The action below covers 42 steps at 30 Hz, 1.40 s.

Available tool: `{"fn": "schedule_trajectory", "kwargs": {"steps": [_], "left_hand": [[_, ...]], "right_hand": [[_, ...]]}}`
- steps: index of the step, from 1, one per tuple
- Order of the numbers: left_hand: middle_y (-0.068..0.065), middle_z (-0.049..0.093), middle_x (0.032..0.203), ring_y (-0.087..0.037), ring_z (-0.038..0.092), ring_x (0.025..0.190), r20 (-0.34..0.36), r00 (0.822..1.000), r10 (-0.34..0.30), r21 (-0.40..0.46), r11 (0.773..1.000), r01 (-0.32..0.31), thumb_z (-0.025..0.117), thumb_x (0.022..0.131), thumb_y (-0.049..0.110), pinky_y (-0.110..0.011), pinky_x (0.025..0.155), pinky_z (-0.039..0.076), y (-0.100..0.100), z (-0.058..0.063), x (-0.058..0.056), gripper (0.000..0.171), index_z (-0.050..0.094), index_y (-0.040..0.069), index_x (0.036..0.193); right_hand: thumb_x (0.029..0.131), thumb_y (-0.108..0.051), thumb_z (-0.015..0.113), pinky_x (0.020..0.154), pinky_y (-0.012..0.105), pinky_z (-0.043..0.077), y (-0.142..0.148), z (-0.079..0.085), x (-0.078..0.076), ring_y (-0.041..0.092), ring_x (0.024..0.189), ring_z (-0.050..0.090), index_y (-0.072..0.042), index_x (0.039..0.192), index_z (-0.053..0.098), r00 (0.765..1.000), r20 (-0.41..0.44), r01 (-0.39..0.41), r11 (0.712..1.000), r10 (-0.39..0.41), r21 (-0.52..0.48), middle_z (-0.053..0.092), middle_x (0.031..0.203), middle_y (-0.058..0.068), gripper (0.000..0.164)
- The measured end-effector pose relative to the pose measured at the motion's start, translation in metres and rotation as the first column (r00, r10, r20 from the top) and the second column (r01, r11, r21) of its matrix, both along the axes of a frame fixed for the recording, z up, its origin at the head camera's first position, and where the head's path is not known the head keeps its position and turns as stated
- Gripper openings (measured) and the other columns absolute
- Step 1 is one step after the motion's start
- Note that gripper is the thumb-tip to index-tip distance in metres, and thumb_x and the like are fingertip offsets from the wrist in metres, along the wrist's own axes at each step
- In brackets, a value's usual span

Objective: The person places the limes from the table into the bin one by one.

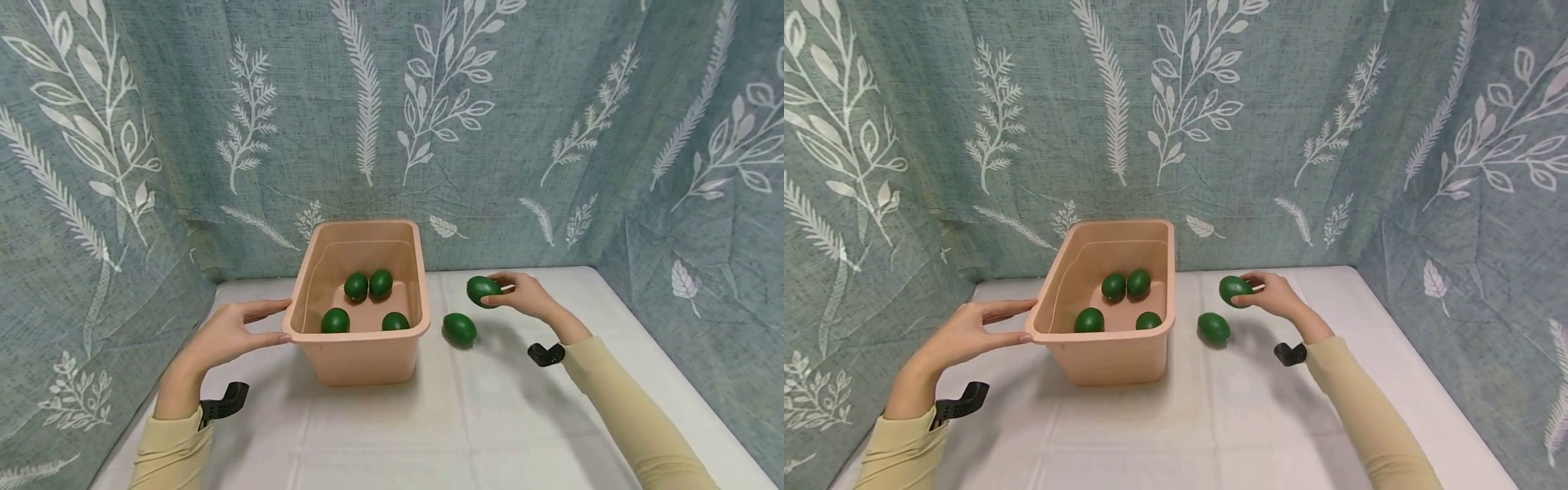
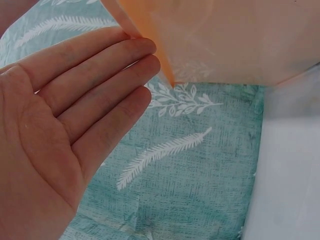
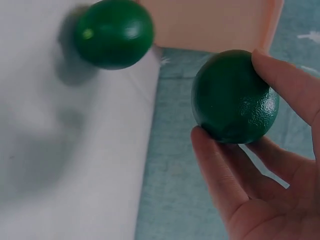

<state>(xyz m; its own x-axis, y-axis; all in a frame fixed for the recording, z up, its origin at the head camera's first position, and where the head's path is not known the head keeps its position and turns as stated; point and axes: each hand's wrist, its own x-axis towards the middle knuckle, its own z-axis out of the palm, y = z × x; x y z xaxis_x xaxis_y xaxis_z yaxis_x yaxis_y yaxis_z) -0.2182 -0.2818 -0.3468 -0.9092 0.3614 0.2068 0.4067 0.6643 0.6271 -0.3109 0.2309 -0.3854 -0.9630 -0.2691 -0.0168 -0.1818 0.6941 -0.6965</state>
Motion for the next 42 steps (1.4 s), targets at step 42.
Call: {"fn": "schedule_trajectory", "kwargs": {"steps": [42], "left_hand": [[-0.006, 0.061, 0.130, -0.034, 0.054, 0.123, 0.006, 1.000, -0.010, 0.004, 1.000, 0.010, 0.074, 0.080, 0.041, -0.055, 0.096, 0.046, 0.001, 0.002, 0.002, 0.057, 0.059, 0.019, 0.131]], "right_hand": [[0.082, -0.045, 0.072, 0.087, 0.038, 0.053, -0.108, 0.094, -0.028, 0.023, 0.108, 0.060, -0.014, 0.132, 0.056, 0.974, -0.032, -0.224, 0.972, 0.226, 0.065, 0.059, 0.126, 0.009, 0.061]]}}
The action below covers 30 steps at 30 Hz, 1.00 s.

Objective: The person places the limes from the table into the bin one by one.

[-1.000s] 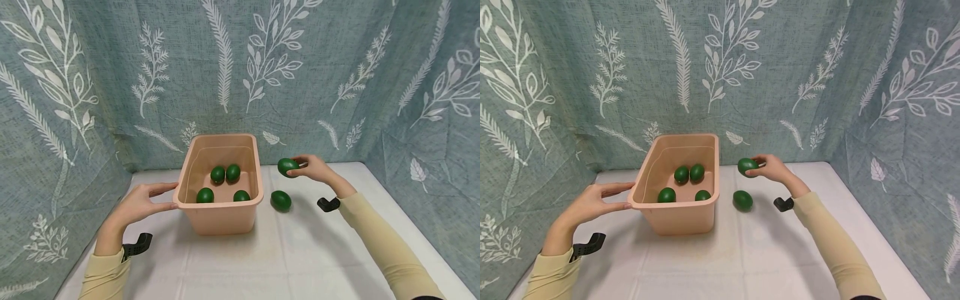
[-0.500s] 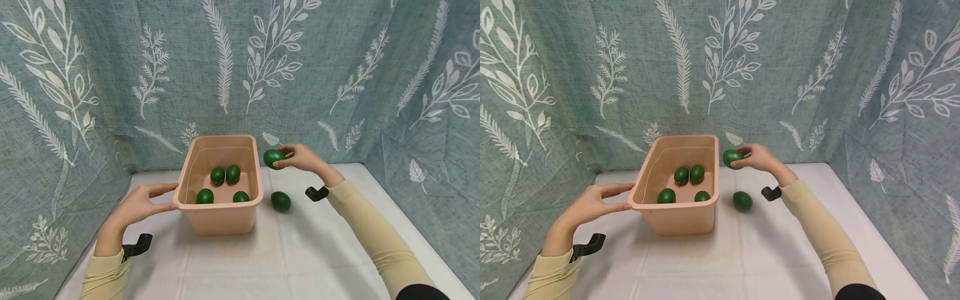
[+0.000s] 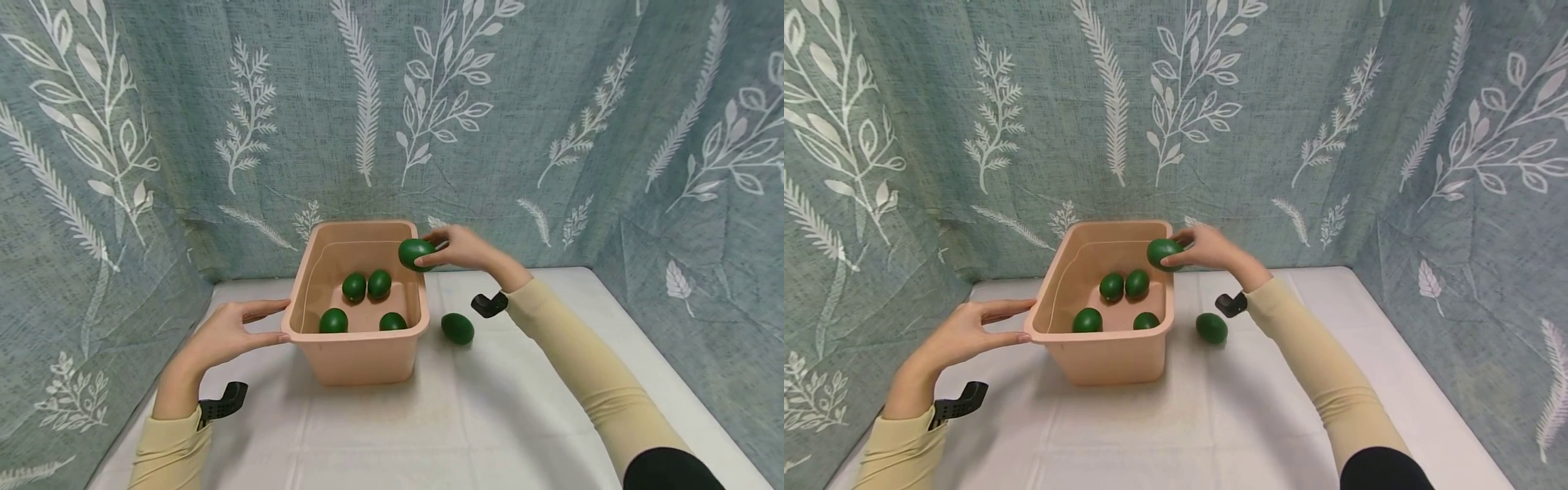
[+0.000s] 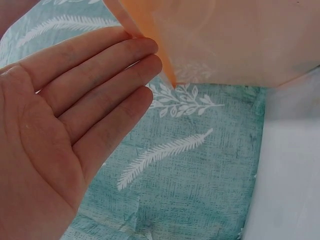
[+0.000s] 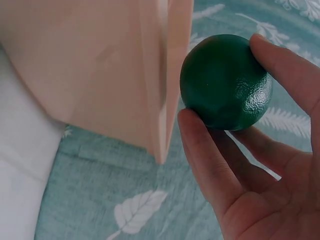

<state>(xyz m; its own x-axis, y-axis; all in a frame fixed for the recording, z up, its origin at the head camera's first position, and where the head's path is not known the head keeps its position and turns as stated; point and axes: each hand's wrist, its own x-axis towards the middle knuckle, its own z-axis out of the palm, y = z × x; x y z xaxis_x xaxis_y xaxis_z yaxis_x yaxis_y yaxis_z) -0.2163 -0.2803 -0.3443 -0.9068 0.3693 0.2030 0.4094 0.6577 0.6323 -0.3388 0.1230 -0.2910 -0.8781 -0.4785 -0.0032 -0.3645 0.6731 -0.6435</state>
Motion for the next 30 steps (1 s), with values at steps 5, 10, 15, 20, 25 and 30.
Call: {"fn": "schedule_trajectory", "kwargs": {"steps": [5, 10, 15, 20, 25, 30], "left_hand": [[-0.007, 0.060, 0.130, -0.035, 0.053, 0.123, 0.010, 1.000, 0.001, 0.006, 1.000, -0.001, 0.074, 0.081, 0.041, -0.055, 0.097, 0.046, 0.001, 0.001, 0.000, 0.057, 0.059, 0.018, 0.131], [-0.008, 0.059, 0.131, -0.036, 0.052, 0.124, 0.025, 1.000, 0.000, 0.017, 1.000, 0.000, 0.074, 0.081, 0.040, -0.056, 0.097, 0.045, 0.000, 0.000, 0.000, 0.058, 0.058, 0.017, 0.132], [-0.008, 0.059, 0.131, -0.035, 0.052, 0.124, 0.024, 1.000, -0.005, 0.016, 1.000, 0.005, 0.073, 0.081, 0.041, -0.055, 0.098, 0.045, 0.001, -0.001, -0.002, 0.057, 0.058, 0.018, 0.132], [-0.008, 0.059, 0.131, -0.035, 0.053, 0.124, 0.013, 1.000, -0.009, 0.016, 1.000, 0.009, 0.074, 0.081, 0.040, -0.055, 0.098, 0.045, 0.001, -0.001, -0.002, 0.057, 0.058, 0.018, 0.132], [-0.008, 0.060, 0.131, -0.035, 0.053, 0.123, 0.009, 1.000, -0.012, 0.012, 1.000, 0.012, 0.074, 0.081, 0.039, -0.055, 0.097, 0.046, 0.001, -0.001, -0.002, 0.057, 0.058, 0.017, 0.132], [-0.008, 0.060, 0.130, -0.036, 0.053, 0.123, 0.005, 1.000, -0.010, 0.007, 1.000, 0.010, 0.074, 0.082, 0.039, -0.055, 0.097, 0.046, 0.001, 0.001, -0.001, 0.056, 0.059, 0.016, 0.131]], "right_hand": [[0.082, -0.042, 0.072, 0.083, 0.033, 0.056, -0.014, 0.004, -0.003, 0.021, 0.103, 0.063, -0.014, 0.133, 0.054, 0.999, 0.038, -0.035, 0.999, 0.036, -0.009, 0.059, 0.125, 0.009, 0.061], [0.084, -0.040, 0.071, 0.083, 0.033, 0.055, -0.028, 0.004, -0.005, 0.021, 0.105, 0.062, -0.012, 0.132, 0.056, 0.996, 0.025, -0.089, 0.996, 0.088, 0.003, 0.061, 0.123, 0.009, 0.058], [0.087, -0.038, 0.069, 0.088, 0.037, 0.054, -0.035, 0.000, -0.005, 0.025, 0.113, 0.059, -0.011, 0.131, 0.058, 0.995, -0.010, -0.102, 0.995, 0.102, -0.021, 0.061, 0.125, 0.011, 0.052], [0.088, -0.040, 0.067, 0.091, 0.037, 0.052, -0.024, 0.002, -0.002, 0.025, 0.113, 0.060, -0.013, 0.131, 0.058, 0.998, -0.048, -0.048, 0.997, 0.045, -0.053, 0.062, 0.126, 0.009, 0.052], [0.087, -0.041, 0.067, 0.092, 0.039, 0.052, 0.000, 0.001, 0.003, 0.025, 0.113, 0.060, -0.014, 0.133, 0.056, 0.997, -0.074, 0.031, 0.995, -0.038, -0.096, 0.061, 0.127, 0.009, 0.055], [0.086, -0.042, 0.068, 0.093, 0.042, 0.051, 0.026, -0.018, 0.008, 0.028, 0.117, 0.058, -0.013, 0.133, 0.054, 0.995, -0.047, 0.087, 0.991, -0.092, -0.105, 0.058, 0.130, 0.011, 0.057]]}}
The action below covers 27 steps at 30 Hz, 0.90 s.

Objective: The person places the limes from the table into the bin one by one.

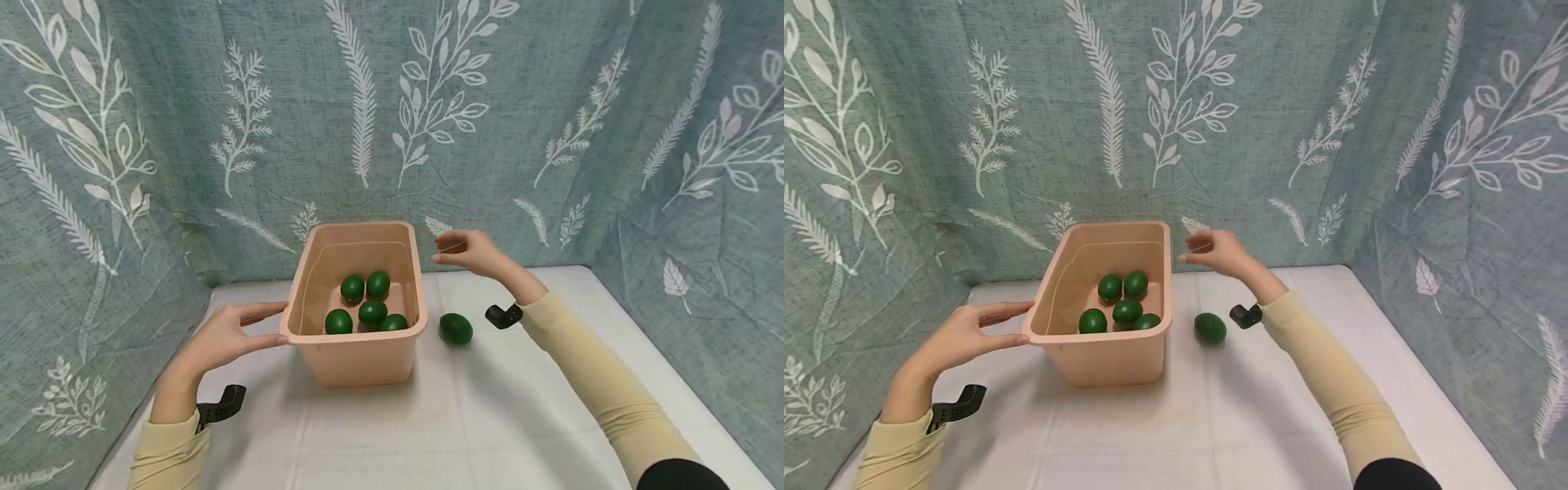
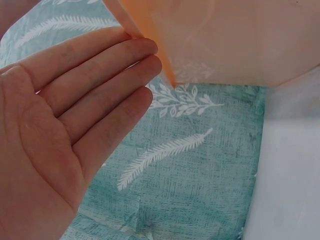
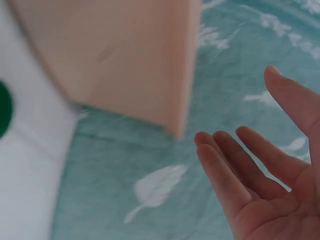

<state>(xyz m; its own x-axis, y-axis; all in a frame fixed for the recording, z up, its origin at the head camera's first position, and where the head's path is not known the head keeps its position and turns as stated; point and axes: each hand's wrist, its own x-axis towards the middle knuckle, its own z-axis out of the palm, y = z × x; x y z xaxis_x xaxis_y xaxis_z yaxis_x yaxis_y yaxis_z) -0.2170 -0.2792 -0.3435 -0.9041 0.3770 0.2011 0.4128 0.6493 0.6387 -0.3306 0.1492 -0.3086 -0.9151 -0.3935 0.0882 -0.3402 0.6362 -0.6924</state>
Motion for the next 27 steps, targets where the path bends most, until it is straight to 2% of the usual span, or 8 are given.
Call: {"fn": "schedule_trajectory", "kwargs": {"steps": [10, 14, 20, 27], "left_hand": [[-0.008, 0.061, 0.129, -0.035, 0.054, 0.122, 0.001, 1.000, 0.005, -0.003, 1.000, -0.005, 0.074, 0.081, 0.039, -0.055, 0.097, 0.046, 0.000, 0.000, 0.002, 0.056, 0.060, 0.016, 0.131], [-0.008, 0.060, 0.129, -0.034, 0.054, 0.122, 0.009, 1.000, 0.003, 0.001, 1.000, -0.003, 0.074, 0.081, 0.040, -0.054, 0.097, 0.046, 0.001, -0.001, 0.001, 0.057, 0.059, 0.017, 0.131], [-0.007, 0.060, 0.130, -0.034, 0.054, 0.123, 0.005, 1.000, 0.005, -0.003, 1.000, -0.005, 0.074, 0.081, 0.040, -0.054, 0.097, 0.046, 0.000, 0.000, -0.001, 0.057, 0.059, 0.018, 0.131], [-0.006, 0.061, 0.129, -0.034, 0.054, 0.122, 0.008, 1.000, 0.005, -0.002, 1.000, -0.005, 0.074, 0.080, 0.041, -0.054, 0.097, 0.046, -0.001, 0.001, -0.001, 0.057, 0.059, 0.018, 0.131]], "right_hand": [[0.085, -0.039, 0.071, 0.092, 0.042, 0.052, 0.029, -0.085, 0.006, 0.034, 0.118, 0.057, -0.005, 0.135, 0.051, 0.991, 0.133, 0.016, 0.997, -0.025, 0.069, 0.055, 0.132, 0.019, 0.063], [0.083, -0.035, 0.073, 0.092, 0.042, 0.052, 0.032, -0.110, 0.011, 0.035, 0.119, 0.056, -0.002, 0.136, 0.049, 0.982, 0.189, 0.013, 0.996, -0.030, 0.087, 0.054, 0.132, 0.021, 0.067], [0.080, -0.033, 0.076, 0.093, 0.044, 0.051, 0.033, -0.131, 0.015, 0.035, 0.118, 0.055, -0.002, 0.136, 0.050, 0.978, 0.203, 0.039, 0.996, -0.055, 0.080, 0.056, 0.130, 0.020, 0.069], [0.078, -0.034, 0.078, 0.087, 0.041, 0.052, 0.030, -0.141, 0.017, 0.031, 0.111, 0.057, -0.005, 0.132, 0.055, 0.977, 0.198, 0.066, 0.993, -0.085, 0.101, 0.058, 0.126, 0.019, 0.065]]}}
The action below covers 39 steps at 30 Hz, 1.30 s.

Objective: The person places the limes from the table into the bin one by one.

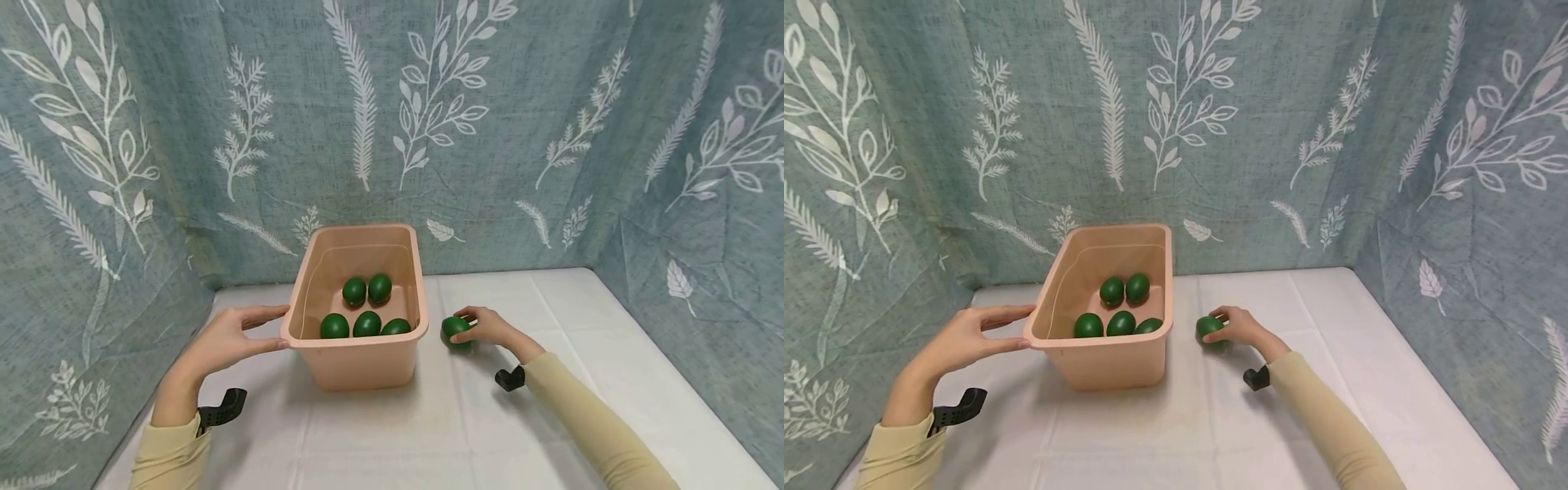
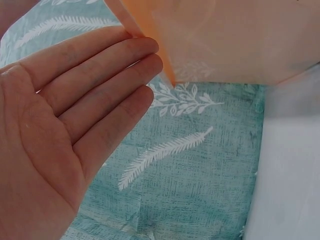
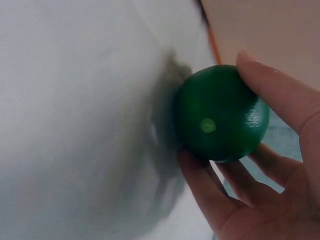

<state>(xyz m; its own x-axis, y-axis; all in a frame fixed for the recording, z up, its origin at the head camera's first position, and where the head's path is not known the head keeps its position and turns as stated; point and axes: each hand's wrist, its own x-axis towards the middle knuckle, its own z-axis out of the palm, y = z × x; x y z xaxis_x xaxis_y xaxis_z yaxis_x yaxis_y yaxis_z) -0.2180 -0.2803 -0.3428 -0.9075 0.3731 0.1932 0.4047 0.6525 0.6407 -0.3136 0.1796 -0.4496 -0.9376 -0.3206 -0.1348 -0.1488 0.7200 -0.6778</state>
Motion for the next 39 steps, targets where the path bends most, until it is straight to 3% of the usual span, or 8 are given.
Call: {"fn": "schedule_trajectory", "kwargs": {"steps": [17, 23, 31, 39], "left_hand": [[-0.006, 0.061, 0.129, -0.034, 0.054, 0.123, -0.009, 1.000, -0.003, 0.005, 1.000, 0.004, 0.074, 0.081, 0.038, -0.053, 0.097, 0.046, 0.002, 0.001, 0.002, 0.056, 0.059, 0.017, 0.131], [-0.006, 0.061, 0.129, -0.033, 0.054, 0.123, 0.007, 1.000, 0.007, 0.004, 1.000, -0.007, 0.074, 0.081, 0.040, -0.053, 0.097, 0.046, 0.002, 0.002, 0.003, 0.057, 0.059, 0.018, 0.131], [-0.006, 0.061, 0.129, -0.034, 0.054, 0.122, 0.006, 1.000, 0.003, 0.000, 1.000, -0.003, 0.074, 0.081, 0.040, -0.053, 0.097, 0.046, 0.002, 0.001, 0.002, 0.057, 0.059, 0.018, 0.131], [-0.006, 0.060, 0.130, -0.033, 0.054, 0.123, 0.019, 1.000, 0.007, 0.008, 1.000, -0.007, 0.074, 0.080, 0.041, -0.054, 0.097, 0.046, 0.001, 0.002, 0.001, 0.058, 0.059, 0.019, 0.131]], "right_hand": [[0.075, -0.038, 0.080, 0.081, 0.038, 0.054, 0.006, -0.004, 0.007, 0.029, 0.106, 0.060, -0.008, 0.128, 0.058, 0.992, 0.010, 0.126, 0.992, -0.125, -0.017, 0.062, 0.119, 0.017, 0.065], [0.075, -0.038, 0.080, 0.084, 0.040, 0.052, 0.010, -0.006, 0.008, 0.029, 0.108, 0.059, -0.005, 0.128, 0.057, 0.989, 0.010, 0.147, 0.989, -0.146, -0.026, 0.061, 0.122, 0.017, 0.067], [0.076, -0.038, 0.079, 0.086, 0.041, 0.052, 0.016, -0.005, 0.010, 0.030, 0.110, 0.058, -0.005, 0.128, 0.056, 0.991, 0.011, 0.135, 0.991, -0.134, -0.019, 0.059, 0.126, 0.016, 0.066], [0.078, -0.038, 0.077, 0.084, 0.039, 0.053, 0.021, 0.015, 0.010, 0.030, 0.112, 0.058, -0.007, 0.129, 0.056, 0.996, 0.009, 0.093, 0.994, -0.093, -0.056, 0.059, 0.127, 0.015, 0.063]]}}
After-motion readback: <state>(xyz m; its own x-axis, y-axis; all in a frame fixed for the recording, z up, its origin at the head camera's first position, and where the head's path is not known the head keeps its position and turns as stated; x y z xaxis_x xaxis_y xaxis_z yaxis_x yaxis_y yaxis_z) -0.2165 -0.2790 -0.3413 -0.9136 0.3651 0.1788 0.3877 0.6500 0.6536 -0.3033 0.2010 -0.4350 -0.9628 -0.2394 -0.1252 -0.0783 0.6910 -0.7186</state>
